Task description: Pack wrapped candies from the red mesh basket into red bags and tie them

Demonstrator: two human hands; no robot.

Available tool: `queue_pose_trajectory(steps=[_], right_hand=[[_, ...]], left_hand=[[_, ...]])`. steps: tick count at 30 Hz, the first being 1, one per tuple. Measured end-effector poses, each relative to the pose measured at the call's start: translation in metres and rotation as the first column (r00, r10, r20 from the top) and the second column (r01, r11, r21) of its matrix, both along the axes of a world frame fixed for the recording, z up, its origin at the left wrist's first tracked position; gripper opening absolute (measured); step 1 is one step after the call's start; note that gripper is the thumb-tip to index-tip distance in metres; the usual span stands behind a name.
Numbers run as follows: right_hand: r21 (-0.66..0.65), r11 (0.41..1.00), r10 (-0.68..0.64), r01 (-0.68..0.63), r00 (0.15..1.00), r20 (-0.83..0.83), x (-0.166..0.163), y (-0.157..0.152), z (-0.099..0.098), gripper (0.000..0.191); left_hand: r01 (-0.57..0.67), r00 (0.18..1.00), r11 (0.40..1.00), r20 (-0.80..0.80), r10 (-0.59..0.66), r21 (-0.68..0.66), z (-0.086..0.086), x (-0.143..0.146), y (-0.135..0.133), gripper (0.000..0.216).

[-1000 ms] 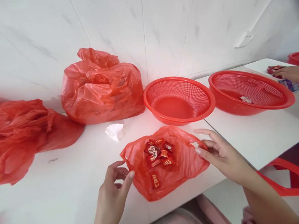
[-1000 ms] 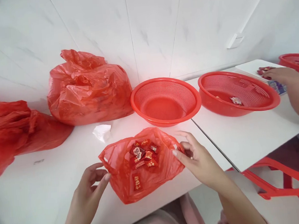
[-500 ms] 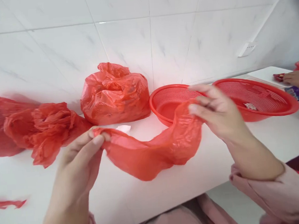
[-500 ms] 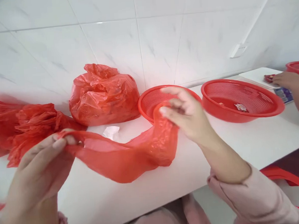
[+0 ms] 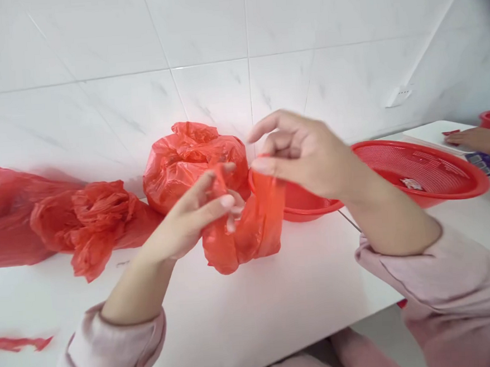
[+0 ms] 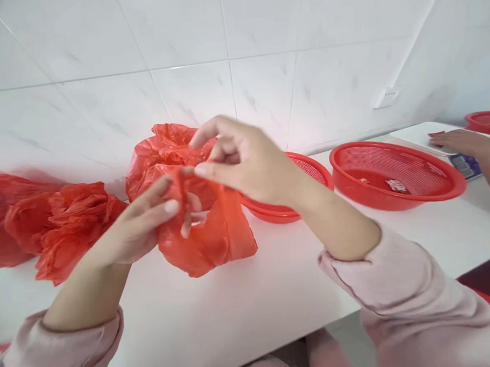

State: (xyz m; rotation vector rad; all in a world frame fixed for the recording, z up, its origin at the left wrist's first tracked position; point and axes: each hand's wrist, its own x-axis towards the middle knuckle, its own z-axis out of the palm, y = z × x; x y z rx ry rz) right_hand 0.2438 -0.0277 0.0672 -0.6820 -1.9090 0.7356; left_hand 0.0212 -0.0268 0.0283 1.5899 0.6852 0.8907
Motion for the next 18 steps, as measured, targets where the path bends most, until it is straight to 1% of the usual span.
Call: queue_pose_trajectory(steps=[2,3,4,5,6,7,9,11,12,13,15,17,18], right_hand=[[-0.008,0.994,0.109,-0.109,0.991,0.082,-0.018,0.002,0.0,0.017],[-0.017,0.988,0.155,-0.154,0.982,0.108,-0.026,0.003,-0.001,0.016],[-0.025,0.981,0.192,-0.19,0.974,0.12,-0.032,0.004,-0.002,0.017],[-0.027,0.976,0.218,-0.216,0.969,0.12,-0.036,0.005,-0.004,0.018],[-0.024,0.974,0.225,-0.224,0.968,0.113,-0.037,0.007,-0.007,0.019],[-0.02,0.977,0.215,-0.214,0.971,0.106,-0.037,0.009,-0.012,0.021],[-0.024,0.987,0.158,-0.156,0.98,0.122,-0.031,0.014,-0.024,0.025],[-0.07,0.993,0.105,-0.094,0.981,0.165,-0.023,0.019,-0.039,0.028],[-0.105,0.992,0.092,-0.075,0.981,0.171,-0.019,0.02,-0.047,0.026],[-0.137,0.989,0.08,-0.058,0.983,0.163,-0.017,0.02,-0.054,0.021],[-0.167,0.986,0.032,-0.013,0.993,0.112,-0.015,0.014,-0.064,0.01],[-0.158,0.987,-0.006,0.015,0.998,0.056,-0.016,0.003,-0.066,0.008],[-0.155,0.988,0.007,-0.001,0.999,0.04,-0.017,-0.003,-0.065,0.009]], left_hand=[[0.071,0.965,0.997,-0.248,-0.079,-0.041,0.002,0.01,0.004,0.047],[0.077,0.939,0.996,-0.333,-0.086,-0.039,0.003,0.014,0.005,0.04],[0.071,0.922,0.997,-0.378,-0.078,-0.031,0.002,0.018,0.006,0.03],[0.061,0.919,0.998,-0.388,-0.068,-0.031,0.001,0.021,0.007,0.022],[0.045,0.928,0.998,-0.369,-0.06,-0.049,-0.001,0.022,0.007,0.02],[0.017,0.942,0.996,-0.333,-0.044,-0.083,-0.003,0.022,0.008,0.024],[-0.066,0.972,0.981,-0.236,0.021,-0.184,-0.009,0.02,0.01,0.033],[-0.147,0.983,0.949,-0.146,0.109,-0.279,-0.016,0.015,0.012,0.04],[-0.153,0.986,0.937,-0.106,0.126,-0.315,-0.019,0.013,0.014,0.041],[-0.131,0.991,0.932,-0.07,0.114,-0.339,-0.023,0.011,0.016,0.042],[-0.054,0.999,0.937,-0.027,0.048,-0.346,-0.029,0.009,0.019,0.041],[0.014,1.0,0.947,-0.021,-0.022,-0.32,-0.032,0.006,0.021,0.04],[0.038,0.999,0.956,-0.021,-0.046,-0.29,-0.032,0.005,0.021,0.04]])
